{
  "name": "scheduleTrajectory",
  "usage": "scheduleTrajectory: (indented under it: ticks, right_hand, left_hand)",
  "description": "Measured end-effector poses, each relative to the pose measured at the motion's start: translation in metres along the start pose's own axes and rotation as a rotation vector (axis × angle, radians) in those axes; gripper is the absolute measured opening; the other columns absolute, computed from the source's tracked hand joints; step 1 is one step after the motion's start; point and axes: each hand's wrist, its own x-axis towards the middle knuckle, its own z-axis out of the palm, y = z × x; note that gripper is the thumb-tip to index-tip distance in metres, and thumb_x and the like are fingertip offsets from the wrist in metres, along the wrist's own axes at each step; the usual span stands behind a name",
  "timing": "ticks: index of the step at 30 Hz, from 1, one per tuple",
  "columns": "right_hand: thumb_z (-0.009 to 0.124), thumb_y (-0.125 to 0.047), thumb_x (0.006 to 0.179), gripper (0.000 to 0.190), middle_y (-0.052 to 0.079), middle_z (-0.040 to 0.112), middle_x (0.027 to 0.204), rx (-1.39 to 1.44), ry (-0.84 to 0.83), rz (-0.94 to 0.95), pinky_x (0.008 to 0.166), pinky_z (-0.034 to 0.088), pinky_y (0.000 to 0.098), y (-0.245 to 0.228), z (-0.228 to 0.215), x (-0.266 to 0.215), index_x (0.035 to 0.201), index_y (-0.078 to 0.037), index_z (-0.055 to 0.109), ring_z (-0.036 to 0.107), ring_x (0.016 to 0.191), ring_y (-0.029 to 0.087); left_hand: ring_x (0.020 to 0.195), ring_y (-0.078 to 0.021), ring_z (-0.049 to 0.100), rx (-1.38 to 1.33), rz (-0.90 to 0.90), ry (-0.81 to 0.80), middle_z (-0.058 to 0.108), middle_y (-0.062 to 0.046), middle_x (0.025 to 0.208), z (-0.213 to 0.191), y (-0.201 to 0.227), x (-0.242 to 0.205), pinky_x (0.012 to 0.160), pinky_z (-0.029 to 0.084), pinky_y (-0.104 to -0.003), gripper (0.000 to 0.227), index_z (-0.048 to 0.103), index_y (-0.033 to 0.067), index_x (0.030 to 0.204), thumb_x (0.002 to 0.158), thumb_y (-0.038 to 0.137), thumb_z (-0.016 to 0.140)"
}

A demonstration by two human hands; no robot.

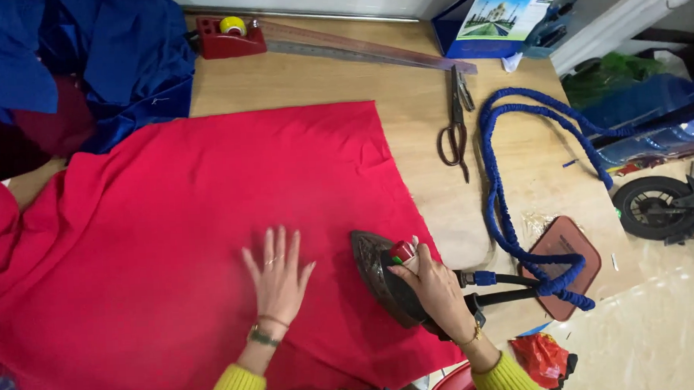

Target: The person is using a steam iron to smooth out wrinkles on a large piece of red fabric laid out on a workbench.

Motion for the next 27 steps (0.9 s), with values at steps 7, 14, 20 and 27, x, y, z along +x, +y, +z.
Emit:
scheduleTrajectory:
  ticks: [7,14,20,27]
  right_hand:
    - [0.063,-0.058,0.093,0.061,0.012,0.069,0.070,-0.007,0.063,0.108,0.045,0.051,0.0489,-0.008,0.001,0.012,0.126,-0.008,0.049,0.069,0.062,0.039]
    - [0.059,-0.058,0.096,0.050,0.021,0.073,0.087,0.062,-0.013,0.319,0.066,0.051,0.0599,-0.014,-0.009,0.038,0.116,-0.013,0.050,0.068,0.081,0.052]
    - [0.058,-0.059,0.097,0.050,0.020,0.072,0.079,0.075,-0.015,0.346,0.057,0.053,0.0552,-0.010,-0.014,0.058,0.111,-0.012,0.048,0.069,0.075,0.049]
    - [0.060,-0.057,0.097,0.055,0.016,0.069,0.070,0.013,0.033,0.277,0.051,0.051,0.0526,-0.003,-0.010,0.074,0.122,-0.009,0.048,0.069,0.068,0.044]
  left_hand:
    - [0.154,-0.0278,0.029,-0.061,0.349,-0.024,0.048,-0.007,0.158,0.045,0.009,0.130,0.119,0.019,-0.069,0.050,0.053,0.0246,0.149,0.102,0.043,0.050]
    - [0.139,-0.0294,0.050,-0.222,0.607,-0.039,0.061,-0.006,0.142,0.130,0.049,0.260,0.117,0.034,-0.056,0.032,0.069,0.0237,0.129,0.103,0.027,0.050]
    - [0.134,-0.0278,0.052,-0.084,0.543,0.029,0.057,-0.008,0.147,0.162,0.058,0.319,0.106,0.042,-0.055,0.043,0.065,0.0269,0.135,0.097,0.048,0.058]
    - [0.135,-0.0287,0.050,-0.111,0.436,0.038,0.054,-0.008,0.151,0.170,0.058,0.348,0.109,0.036,-0.067,0.050,0.063,0.0256,0.138,0.095,0.051,0.060]
